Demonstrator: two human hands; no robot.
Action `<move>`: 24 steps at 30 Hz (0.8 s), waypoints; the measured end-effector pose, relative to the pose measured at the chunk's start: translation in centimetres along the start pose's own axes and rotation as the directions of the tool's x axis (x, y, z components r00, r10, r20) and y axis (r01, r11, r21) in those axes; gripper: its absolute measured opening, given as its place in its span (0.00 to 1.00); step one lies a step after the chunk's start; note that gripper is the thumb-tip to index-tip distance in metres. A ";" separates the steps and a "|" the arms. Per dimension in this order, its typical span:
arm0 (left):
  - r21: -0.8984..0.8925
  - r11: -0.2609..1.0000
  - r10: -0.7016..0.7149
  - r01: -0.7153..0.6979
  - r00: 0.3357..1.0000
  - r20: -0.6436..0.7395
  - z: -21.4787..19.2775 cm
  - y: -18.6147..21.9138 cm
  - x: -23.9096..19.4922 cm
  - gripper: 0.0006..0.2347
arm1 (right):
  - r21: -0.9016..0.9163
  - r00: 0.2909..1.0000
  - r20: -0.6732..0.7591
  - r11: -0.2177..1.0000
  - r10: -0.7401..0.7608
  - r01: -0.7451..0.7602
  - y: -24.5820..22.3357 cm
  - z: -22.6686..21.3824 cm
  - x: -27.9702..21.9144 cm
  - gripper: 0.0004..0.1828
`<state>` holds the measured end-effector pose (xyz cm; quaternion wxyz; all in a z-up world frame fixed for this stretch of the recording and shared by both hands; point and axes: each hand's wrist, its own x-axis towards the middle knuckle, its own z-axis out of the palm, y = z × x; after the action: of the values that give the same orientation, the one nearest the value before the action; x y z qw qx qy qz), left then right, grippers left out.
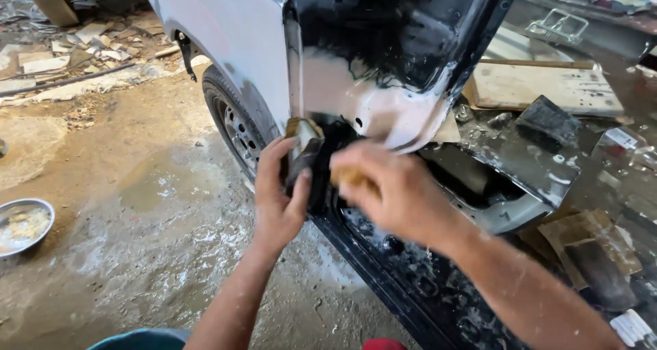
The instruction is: The person sands the inner edge of a white car door using a sanding block and sandpaper. They repeatedly dip the sandpaper into a blue bucket of water to wet it before continuing to sand the surface.
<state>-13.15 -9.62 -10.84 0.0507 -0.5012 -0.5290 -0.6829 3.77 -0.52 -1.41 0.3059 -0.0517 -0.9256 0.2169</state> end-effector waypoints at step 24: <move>0.369 0.855 0.326 -0.364 0.931 0.163 4.9 4.6 6.6 0.14 | -0.719 0.923 -0.184 0.687 -0.338 0.108 8.0 -14.0 -7.1 0.15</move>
<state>-10.56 -4.79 -3.13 0.2466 -0.5993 -0.5584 -0.5179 17.43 10.19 1.30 0.4257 -0.0809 -0.8794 -0.1974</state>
